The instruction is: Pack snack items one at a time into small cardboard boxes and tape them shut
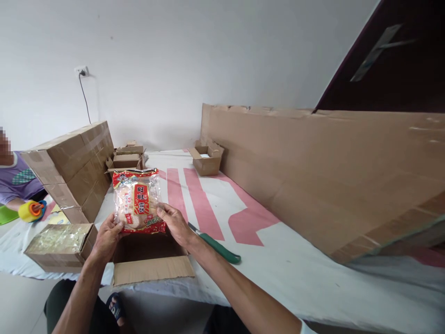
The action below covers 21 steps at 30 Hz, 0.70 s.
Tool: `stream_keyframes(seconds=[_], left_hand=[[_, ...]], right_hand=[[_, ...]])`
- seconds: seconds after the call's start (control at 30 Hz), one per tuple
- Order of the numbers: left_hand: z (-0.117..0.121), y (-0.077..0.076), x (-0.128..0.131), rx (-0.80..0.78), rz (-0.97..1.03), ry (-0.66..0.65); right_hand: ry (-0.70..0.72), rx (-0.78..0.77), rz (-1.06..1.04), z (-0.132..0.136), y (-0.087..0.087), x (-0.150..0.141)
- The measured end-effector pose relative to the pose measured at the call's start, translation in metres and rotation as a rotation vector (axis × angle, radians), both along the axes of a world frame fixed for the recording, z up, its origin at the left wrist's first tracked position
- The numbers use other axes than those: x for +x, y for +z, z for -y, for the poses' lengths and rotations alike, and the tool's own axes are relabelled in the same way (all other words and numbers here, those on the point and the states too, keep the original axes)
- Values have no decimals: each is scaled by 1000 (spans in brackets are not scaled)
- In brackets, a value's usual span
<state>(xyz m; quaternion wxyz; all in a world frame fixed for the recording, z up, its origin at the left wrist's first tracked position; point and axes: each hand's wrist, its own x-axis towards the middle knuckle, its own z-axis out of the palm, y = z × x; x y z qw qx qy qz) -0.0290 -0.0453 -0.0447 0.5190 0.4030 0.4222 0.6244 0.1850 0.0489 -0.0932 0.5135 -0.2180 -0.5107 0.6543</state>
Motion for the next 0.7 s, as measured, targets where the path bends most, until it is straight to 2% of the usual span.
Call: stream_keyframes(seconds=[0.7], left_hand=[[-3,-9,-9,-25,-23,41]], right_hand=[[-3,1,-3,2,4,1]])
